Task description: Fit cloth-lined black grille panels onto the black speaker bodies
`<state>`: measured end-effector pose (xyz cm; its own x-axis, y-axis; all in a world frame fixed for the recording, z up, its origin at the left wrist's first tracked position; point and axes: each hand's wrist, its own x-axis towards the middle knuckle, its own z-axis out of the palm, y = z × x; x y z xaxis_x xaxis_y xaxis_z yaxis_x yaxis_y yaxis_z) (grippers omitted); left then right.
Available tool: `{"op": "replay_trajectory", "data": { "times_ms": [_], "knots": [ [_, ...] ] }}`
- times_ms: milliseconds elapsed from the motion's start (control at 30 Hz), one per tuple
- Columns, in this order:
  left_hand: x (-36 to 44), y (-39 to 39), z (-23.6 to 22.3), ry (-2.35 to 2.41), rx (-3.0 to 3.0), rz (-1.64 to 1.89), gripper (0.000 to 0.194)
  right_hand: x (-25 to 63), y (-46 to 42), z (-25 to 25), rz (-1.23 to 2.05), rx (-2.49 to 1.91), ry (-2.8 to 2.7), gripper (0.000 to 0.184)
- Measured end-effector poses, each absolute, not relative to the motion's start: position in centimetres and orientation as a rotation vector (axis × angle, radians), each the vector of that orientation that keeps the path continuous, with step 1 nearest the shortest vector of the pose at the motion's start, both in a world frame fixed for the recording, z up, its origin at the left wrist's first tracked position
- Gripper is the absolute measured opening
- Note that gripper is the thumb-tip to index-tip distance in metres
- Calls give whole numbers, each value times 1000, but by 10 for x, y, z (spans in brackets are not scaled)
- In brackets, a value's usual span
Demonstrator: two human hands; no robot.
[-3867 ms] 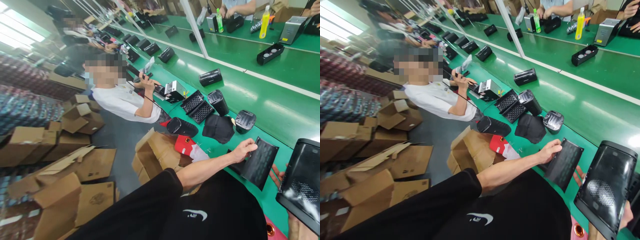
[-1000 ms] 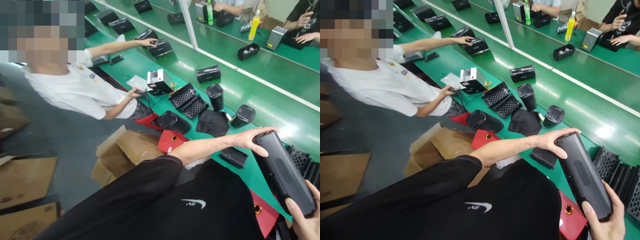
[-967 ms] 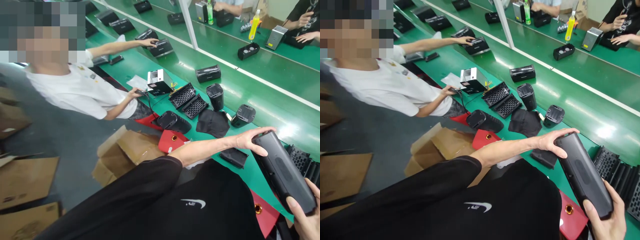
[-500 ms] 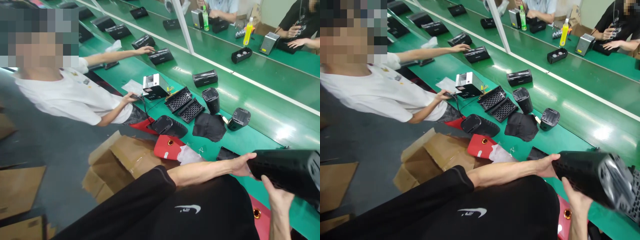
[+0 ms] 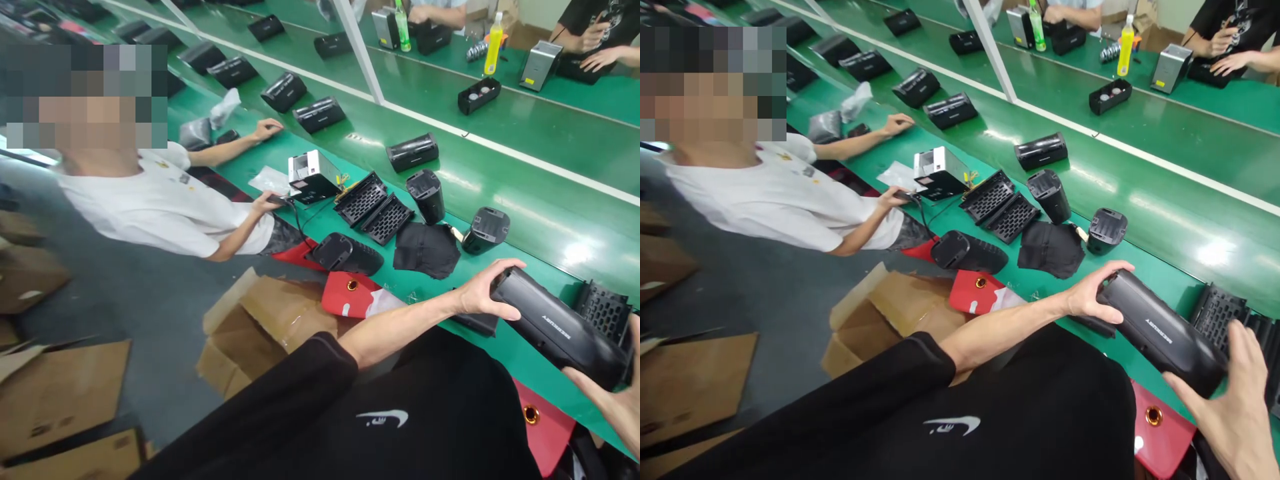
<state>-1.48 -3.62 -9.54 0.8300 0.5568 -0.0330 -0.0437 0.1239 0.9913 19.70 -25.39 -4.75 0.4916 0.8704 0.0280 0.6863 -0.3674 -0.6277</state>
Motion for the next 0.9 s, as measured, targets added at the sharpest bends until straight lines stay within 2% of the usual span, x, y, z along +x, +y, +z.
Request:
{"op": "replay_trajectory", "data": {
  "times_ms": [100, 400, 600, 700, 800, 900],
  "knots": [
    [-27, -36, -96, 499, 1330, 439, 102, 192, -272, -56, 589, -2039, -992, 128],
    [-27, -40, -103, 568, 1280, 396, 93, 168, -274, -71, 581, -2039, -688, 92],
    [-30, -39, -120, 644, 1217, 138, 89, 169, -282, -96, 970, -1913, -325, 84],
    [-28, -42, -135, 678, 1210, 107, 87, 165, -280, -110, 1040, -1829, -143, 77],
    [-20, -48, -153, 853, 1174, 73, 81, 167, -278, -129, 1074, -1800, 32, 77],
    [-12, -50, -165, 998, 1086, -132, 76, 174, -281, -148, 1327, -1757, 282, 80]
  ]
}}
